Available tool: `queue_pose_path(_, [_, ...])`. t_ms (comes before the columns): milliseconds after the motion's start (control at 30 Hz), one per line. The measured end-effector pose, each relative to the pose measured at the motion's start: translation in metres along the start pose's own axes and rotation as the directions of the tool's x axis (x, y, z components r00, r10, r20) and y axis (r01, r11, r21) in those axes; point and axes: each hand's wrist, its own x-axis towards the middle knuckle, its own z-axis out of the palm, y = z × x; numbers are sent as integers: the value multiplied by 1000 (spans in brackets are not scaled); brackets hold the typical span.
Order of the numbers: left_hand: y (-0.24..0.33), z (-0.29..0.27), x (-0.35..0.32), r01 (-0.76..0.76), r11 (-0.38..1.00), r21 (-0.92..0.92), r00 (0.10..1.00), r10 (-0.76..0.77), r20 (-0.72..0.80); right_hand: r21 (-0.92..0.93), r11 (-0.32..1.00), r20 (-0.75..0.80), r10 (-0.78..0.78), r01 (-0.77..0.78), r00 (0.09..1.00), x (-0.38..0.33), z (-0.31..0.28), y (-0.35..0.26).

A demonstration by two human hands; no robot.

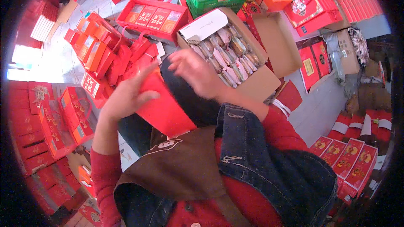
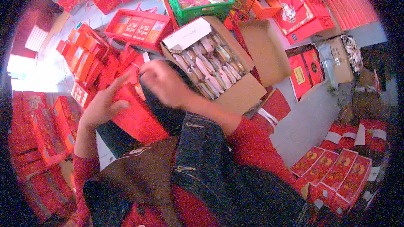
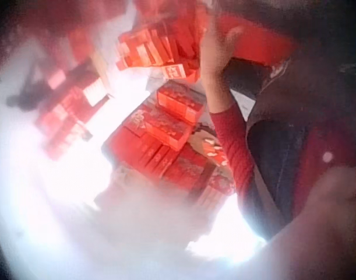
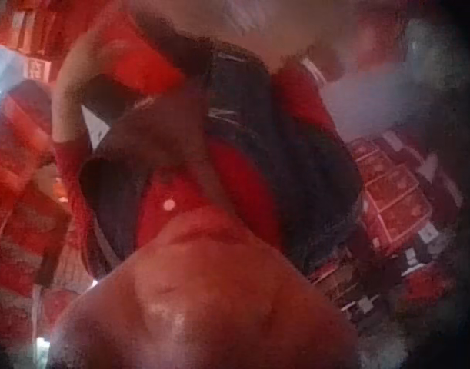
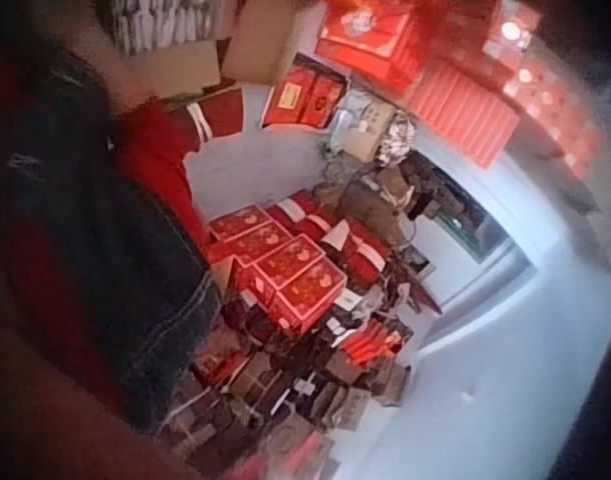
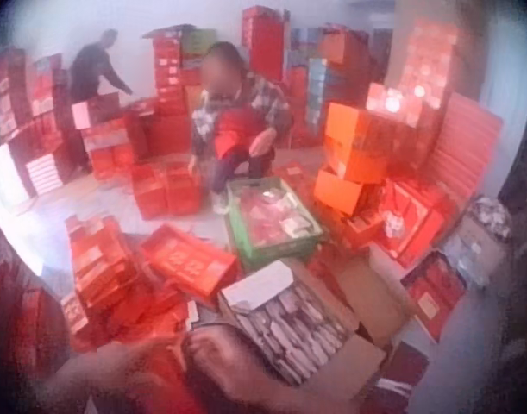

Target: The person sits on the floor and assembles red and orange cardboard boxes. They fold the flaps, insert white paper inserts, and close the boxes, stacking the finished ones nearby.

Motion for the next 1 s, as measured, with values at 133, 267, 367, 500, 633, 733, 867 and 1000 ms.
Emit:
queue_pose_path(133, [-83, -5, -38, 108, 925, -365, 925, -228, -304, -390, 865, -342, 184, -317, 922, 1, -119, 107])
queue_pose_path(267, [-90, 11, -71, 50, 598, -800, 710, -585, -393, -746, 483, -349, 302, -458, 887, -26, -180, 213])
queue_pose_path(367, [-93, 44, -86, -82, 313, -946, 546, -780, -306, -787, 437, -202, 485, -436, 851, -26, -184, 231])
queue_pose_path(500, [-99, 47, -88, -171, 190, -967, 604, -755, -255, -754, 430, -174, 598, -497, 782, -32, -200, 294])
queue_pose_path(633, [-98, 55, -100, -242, 206, -948, 551, -775, -309, -818, 338, -228, 551, -465, 802, -23, -199, 284])
queue_pose_path(733, [-84, 49, -104, -248, 250, -936, 517, -783, -346, -898, 180, -250, 544, -402, 801, -16, -208, 278])
queue_pose_path(867, [-86, 55, -110, -279, 339, -899, 479, -762, -436, -622, 532, -350, 468, -574, 812, -1, -228, 203])
queue_pose_path(1000, [-80, 63, -95, -299, 372, -879, 477, -739, -475, 163, 930, -38, 338, -328, 940, 31, -108, 9])
